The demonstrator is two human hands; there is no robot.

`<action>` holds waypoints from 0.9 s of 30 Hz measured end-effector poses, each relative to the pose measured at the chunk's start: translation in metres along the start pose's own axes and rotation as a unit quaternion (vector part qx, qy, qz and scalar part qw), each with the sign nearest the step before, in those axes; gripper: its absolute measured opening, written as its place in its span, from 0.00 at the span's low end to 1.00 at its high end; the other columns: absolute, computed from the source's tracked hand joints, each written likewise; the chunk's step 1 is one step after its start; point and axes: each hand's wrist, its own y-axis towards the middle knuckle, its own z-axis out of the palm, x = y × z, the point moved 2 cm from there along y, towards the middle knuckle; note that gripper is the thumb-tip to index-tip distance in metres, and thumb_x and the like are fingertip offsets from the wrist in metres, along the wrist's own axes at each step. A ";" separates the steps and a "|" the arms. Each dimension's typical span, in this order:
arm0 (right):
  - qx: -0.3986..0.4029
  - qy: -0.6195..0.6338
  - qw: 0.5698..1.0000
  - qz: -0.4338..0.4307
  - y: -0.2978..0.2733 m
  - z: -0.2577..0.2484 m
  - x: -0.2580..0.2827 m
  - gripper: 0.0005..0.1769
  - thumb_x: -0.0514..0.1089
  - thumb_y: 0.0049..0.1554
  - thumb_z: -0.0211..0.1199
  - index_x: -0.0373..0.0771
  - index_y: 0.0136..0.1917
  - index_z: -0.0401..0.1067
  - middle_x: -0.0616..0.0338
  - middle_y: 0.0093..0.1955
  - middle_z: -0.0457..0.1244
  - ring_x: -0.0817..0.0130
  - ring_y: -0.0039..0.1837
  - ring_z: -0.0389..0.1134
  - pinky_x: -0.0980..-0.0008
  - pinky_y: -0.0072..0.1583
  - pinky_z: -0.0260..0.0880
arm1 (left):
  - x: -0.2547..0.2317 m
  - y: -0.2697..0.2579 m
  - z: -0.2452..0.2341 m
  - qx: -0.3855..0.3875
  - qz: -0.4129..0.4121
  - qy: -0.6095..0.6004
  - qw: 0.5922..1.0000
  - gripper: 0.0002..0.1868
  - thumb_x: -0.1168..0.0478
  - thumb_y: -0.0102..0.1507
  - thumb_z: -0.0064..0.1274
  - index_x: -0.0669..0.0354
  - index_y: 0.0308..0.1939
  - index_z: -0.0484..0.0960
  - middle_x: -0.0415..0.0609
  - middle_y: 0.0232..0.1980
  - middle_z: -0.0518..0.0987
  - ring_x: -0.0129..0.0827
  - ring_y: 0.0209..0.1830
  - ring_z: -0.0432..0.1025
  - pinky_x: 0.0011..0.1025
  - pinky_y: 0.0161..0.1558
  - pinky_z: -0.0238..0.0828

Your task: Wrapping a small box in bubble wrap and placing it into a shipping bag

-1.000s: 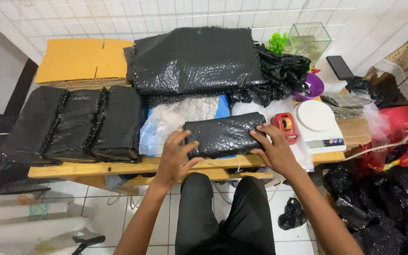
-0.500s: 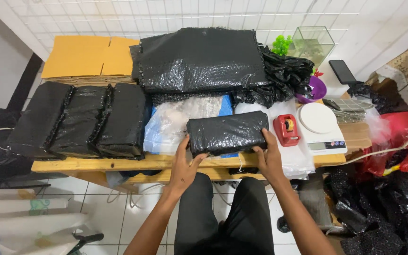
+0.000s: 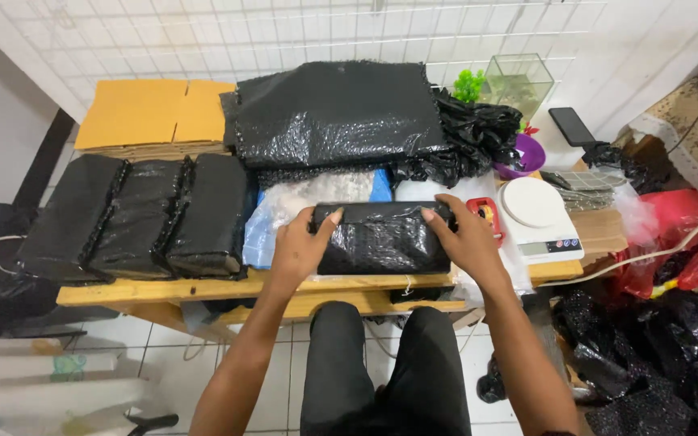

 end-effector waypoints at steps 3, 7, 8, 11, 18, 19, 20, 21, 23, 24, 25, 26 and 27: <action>0.024 -0.041 0.998 0.044 0.023 0.024 -0.025 0.29 0.77 0.57 0.57 0.70 0.67 0.72 0.56 0.56 0.71 0.52 0.62 0.71 0.53 0.64 0.68 | 0.003 0.012 0.004 0.001 -0.004 0.014 1.000 0.37 0.26 0.63 0.48 0.45 0.63 0.79 0.54 0.56 0.82 0.45 0.60 0.76 0.44 0.57 0.76; -0.047 -0.070 0.995 -0.049 0.028 0.036 -0.033 0.30 0.71 0.60 0.60 0.57 0.69 0.72 0.48 0.64 0.60 0.40 0.66 0.65 0.49 0.66 0.64 | -0.006 0.019 0.004 -0.132 0.170 0.129 0.968 0.32 0.38 0.68 0.50 0.57 0.67 0.74 0.62 0.57 0.73 0.60 0.62 0.68 0.55 0.60 0.67; -0.113 -0.085 0.975 -0.170 0.029 0.036 -0.028 0.26 0.59 0.60 0.63 0.49 0.68 0.72 0.47 0.63 0.60 0.42 0.66 0.64 0.49 0.68 0.61 | -0.005 0.029 0.016 -0.187 0.338 0.178 0.905 0.21 0.51 0.70 0.50 0.59 0.62 0.77 0.62 0.57 0.75 0.55 0.62 0.69 0.48 0.61 0.67; -0.206 -0.142 0.910 -0.331 0.035 0.046 -0.032 0.16 0.48 0.60 0.65 0.46 0.62 0.75 0.53 0.57 0.62 0.52 0.60 0.64 0.53 0.67 0.59 | -0.005 0.026 0.036 -0.192 0.524 0.246 0.793 0.15 0.67 0.68 0.50 0.63 0.59 0.79 0.61 0.63 0.74 0.50 0.65 0.69 0.43 0.64 0.66; -0.100 -0.252 0.899 -0.343 0.018 0.036 -0.014 0.33 0.64 0.59 0.61 0.39 0.66 0.74 0.53 0.59 0.66 0.54 0.63 0.66 0.47 0.75 0.53 | -0.005 0.006 0.041 -0.109 0.543 0.250 0.794 0.30 0.54 0.65 0.46 0.72 0.67 0.72 0.66 0.72 0.68 0.56 0.74 0.61 0.49 0.72 0.56; -0.099 -0.254 0.899 -0.343 0.013 0.032 -0.013 0.33 0.64 0.59 0.61 0.39 0.66 0.74 0.53 0.59 0.66 0.54 0.63 0.66 0.47 0.75 0.53 | -0.003 0.006 0.044 -0.109 0.542 0.248 0.795 0.30 0.54 0.65 0.46 0.72 0.67 0.72 0.66 0.72 0.68 0.56 0.74 0.61 0.49 0.72 0.56; -0.040 -0.272 0.903 -0.331 0.010 0.031 -0.012 0.45 0.73 0.54 0.59 0.38 0.72 0.66 0.49 0.66 0.61 0.50 0.69 0.61 0.45 0.73 0.53 | 0.001 0.008 0.045 -0.075 0.520 0.269 0.807 0.43 0.38 0.63 0.43 0.70 0.71 0.67 0.65 0.76 0.61 0.55 0.78 0.55 0.48 0.76 0.48; 0.018 -0.289 0.903 -0.317 0.007 0.029 -0.011 0.59 0.81 0.50 0.57 0.37 0.78 0.58 0.45 0.74 0.56 0.46 0.75 0.56 0.43 0.72 0.53 | 0.004 0.010 0.046 -0.041 0.497 0.289 0.817 0.56 0.22 0.62 0.41 0.68 0.74 0.63 0.64 0.81 0.55 0.54 0.82 0.48 0.47 0.79 0.39; 0.051 -0.310 0.902 -0.296 0.002 0.032 -0.014 0.66 0.80 0.43 0.64 0.38 0.80 0.51 0.44 0.79 0.49 0.46 0.79 0.49 0.41 0.74 0.49 | 0.007 0.010 0.045 -0.036 0.493 0.302 0.815 0.56 0.24 0.60 0.46 0.67 0.76 0.60 0.62 0.82 0.53 0.52 0.82 0.46 0.46 0.80 0.36; 0.084 -0.332 0.898 -0.276 0.001 0.033 -0.017 0.75 0.80 0.36 0.70 0.38 0.82 0.45 0.44 0.84 0.42 0.47 0.83 0.42 0.39 0.75 0.46 | 0.008 0.011 0.045 -0.032 0.488 0.314 0.814 0.58 0.26 0.59 0.51 0.66 0.78 0.57 0.61 0.83 0.51 0.50 0.83 0.44 0.45 0.80 0.32; 0.083 -0.331 0.898 -0.276 0.001 0.036 -0.017 0.75 0.80 0.36 0.70 0.38 0.82 0.45 0.44 0.84 0.42 0.47 0.83 0.42 0.39 0.75 0.46 | 0.009 0.012 0.046 -0.032 0.489 0.315 0.813 0.58 0.26 0.59 0.51 0.66 0.78 0.57 0.61 0.83 0.51 0.50 0.83 0.44 0.45 0.80 0.32; 0.084 -0.340 0.899 -0.264 0.001 0.039 -0.019 0.72 0.74 0.38 0.73 0.39 0.82 0.45 0.47 0.84 0.41 0.49 0.83 0.40 0.41 0.77 0.43 | 0.011 0.012 0.048 -0.037 0.483 0.315 0.816 0.58 0.27 0.58 0.53 0.64 0.78 0.57 0.59 0.83 0.50 0.48 0.84 0.43 0.44 0.80 0.32; 0.085 -0.348 0.899 -0.251 0.001 0.041 -0.021 0.69 0.68 0.40 0.75 0.40 0.82 0.45 0.49 0.85 0.41 0.52 0.84 0.39 0.42 0.78 0.40 | 0.012 0.013 0.049 -0.042 0.477 0.316 0.819 0.58 0.27 0.58 0.55 0.63 0.78 0.58 0.58 0.83 0.50 0.47 0.84 0.43 0.43 0.81 0.32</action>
